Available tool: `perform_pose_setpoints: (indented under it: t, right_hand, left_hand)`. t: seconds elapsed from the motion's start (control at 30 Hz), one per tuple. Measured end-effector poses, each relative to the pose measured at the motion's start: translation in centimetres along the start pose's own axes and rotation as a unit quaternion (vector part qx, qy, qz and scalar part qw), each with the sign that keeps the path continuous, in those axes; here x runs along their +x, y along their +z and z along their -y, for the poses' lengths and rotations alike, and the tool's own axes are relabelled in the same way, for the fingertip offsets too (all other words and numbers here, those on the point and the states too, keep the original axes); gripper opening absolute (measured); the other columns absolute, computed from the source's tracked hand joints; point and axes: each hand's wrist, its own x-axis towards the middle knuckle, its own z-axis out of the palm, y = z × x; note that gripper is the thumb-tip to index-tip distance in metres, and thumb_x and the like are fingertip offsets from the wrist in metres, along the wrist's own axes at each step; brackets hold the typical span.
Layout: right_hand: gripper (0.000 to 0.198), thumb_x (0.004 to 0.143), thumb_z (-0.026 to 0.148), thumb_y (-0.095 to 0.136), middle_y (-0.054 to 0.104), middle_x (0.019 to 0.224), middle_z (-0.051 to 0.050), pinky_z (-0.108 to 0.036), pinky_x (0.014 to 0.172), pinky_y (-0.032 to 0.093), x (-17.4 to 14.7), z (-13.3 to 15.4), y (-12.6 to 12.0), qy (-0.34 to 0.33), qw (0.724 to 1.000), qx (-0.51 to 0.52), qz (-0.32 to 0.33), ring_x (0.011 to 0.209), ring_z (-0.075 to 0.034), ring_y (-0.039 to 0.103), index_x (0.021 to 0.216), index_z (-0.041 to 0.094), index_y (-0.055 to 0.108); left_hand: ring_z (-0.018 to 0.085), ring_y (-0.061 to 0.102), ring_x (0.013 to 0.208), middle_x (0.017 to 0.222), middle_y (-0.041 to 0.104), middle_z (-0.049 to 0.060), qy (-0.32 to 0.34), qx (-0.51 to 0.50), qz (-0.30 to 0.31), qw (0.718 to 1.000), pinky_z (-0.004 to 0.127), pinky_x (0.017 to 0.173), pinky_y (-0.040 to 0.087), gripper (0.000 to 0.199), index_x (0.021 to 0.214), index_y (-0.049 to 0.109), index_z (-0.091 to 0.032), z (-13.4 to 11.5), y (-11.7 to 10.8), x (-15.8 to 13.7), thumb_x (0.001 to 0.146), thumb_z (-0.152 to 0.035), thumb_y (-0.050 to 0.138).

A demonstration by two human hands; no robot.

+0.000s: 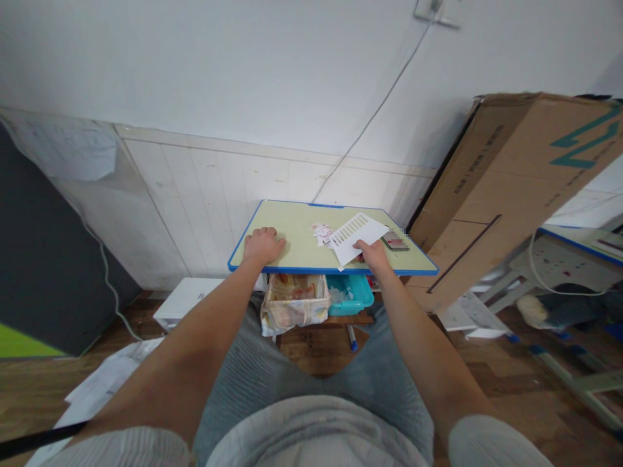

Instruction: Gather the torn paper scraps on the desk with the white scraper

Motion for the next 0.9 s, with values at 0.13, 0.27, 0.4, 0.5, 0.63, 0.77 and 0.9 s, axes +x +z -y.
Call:
perform_pose_setpoints:
  t: [0.13, 0.27, 0.4, 0.5, 0.63, 0.77, 0.9]
  right_hand:
    - [0.012, 0.066, 0.032, 0.076, 0.068, 0.057, -0.001, -0.031, 0.046, 0.045, -0.1, 0.1, -0.1, -0.001, 1.000, 0.006, 0.011, 0.049, -0.020, 0.056, 0.070, 0.026, 0.066]
    - [0.016, 0.066, 0.034, 0.077, 0.067, 0.058, 0.000, -0.031, 0.045, 0.044, -0.2, 0.2, -0.1, -0.002, 1.000, 0.013, 0.019, 0.049, -0.019, 0.055, 0.073, 0.027, 0.065]
    - [0.019, 0.065, 0.034, 0.078, 0.069, 0.061, 0.000, -0.031, 0.046, 0.045, -0.3, 0.3, -0.1, -0.004, 0.999, 0.024, 0.028, 0.050, -0.020, 0.055, 0.077, 0.027, 0.066]
    - [0.021, 0.064, 0.035, 0.078, 0.072, 0.064, -0.001, -0.031, 0.045, 0.045, -0.4, 0.3, -0.1, -0.006, 0.999, 0.034, 0.029, 0.051, -0.019, 0.055, 0.079, 0.026, 0.068]
    - [0.021, 0.065, 0.034, 0.079, 0.073, 0.064, -0.001, -0.031, 0.044, 0.043, -0.3, 0.2, -0.1, -0.005, 0.999, 0.036, 0.021, 0.050, -0.019, 0.055, 0.081, 0.026, 0.069]
    - [0.022, 0.069, 0.037, 0.083, 0.069, 0.060, 0.000, -0.032, 0.047, 0.048, 0.2, -0.2, 0.0, -0.009, 0.999, 0.032, -0.025, 0.053, -0.022, 0.060, 0.082, 0.028, 0.067]
    - [0.027, 0.081, 0.049, 0.086, 0.074, 0.066, -0.002, -0.037, 0.060, 0.061, 0.7, -0.6, 0.1, -0.021, 0.994, 0.028, -0.108, 0.067, -0.028, 0.073, 0.086, 0.030, 0.067]
  left_hand:
    - [0.041, 0.065, 0.156, 0.167, 0.073, 0.024, 0.002, -0.001, 0.000, 1.000, 0.053, 0.125, 0.053, 0.059, 0.153, 0.077, -0.016, 0.1, 0.1, 0.1, 0.111, -0.049, 0.051]
    - [0.041, 0.065, 0.154, 0.166, 0.073, 0.025, 0.005, 0.000, 0.001, 1.000, 0.053, 0.123, 0.053, 0.059, 0.152, 0.077, -0.015, 0.1, 0.1, 0.1, 0.111, -0.049, 0.050]
    - [0.041, 0.066, 0.153, 0.165, 0.074, 0.025, 0.008, 0.003, 0.000, 1.000, 0.053, 0.123, 0.053, 0.060, 0.152, 0.076, -0.014, 0.0, 0.0, -0.1, 0.111, -0.048, 0.049]
    - [0.041, 0.065, 0.155, 0.166, 0.074, 0.024, 0.007, 0.006, 0.000, 1.000, 0.053, 0.124, 0.053, 0.060, 0.152, 0.076, -0.013, 0.0, 0.0, -0.1, 0.111, -0.047, 0.048]
    - [0.041, 0.065, 0.154, 0.165, 0.074, 0.025, 0.005, 0.001, 0.000, 1.000, 0.055, 0.124, 0.053, 0.060, 0.151, 0.076, -0.014, 0.1, 0.1, 0.0, 0.110, -0.048, 0.048]
    - [0.041, 0.065, 0.154, 0.166, 0.074, 0.024, 0.005, -0.002, 0.000, 1.000, 0.055, 0.125, 0.053, 0.060, 0.151, 0.077, -0.015, 0.1, 0.1, 0.1, 0.110, -0.048, 0.049]
    - [0.040, 0.064, 0.156, 0.167, 0.073, 0.024, 0.000, -0.003, 0.001, 1.000, 0.053, 0.126, 0.052, 0.060, 0.153, 0.076, -0.016, -0.1, -0.1, -0.1, 0.110, -0.048, 0.049]
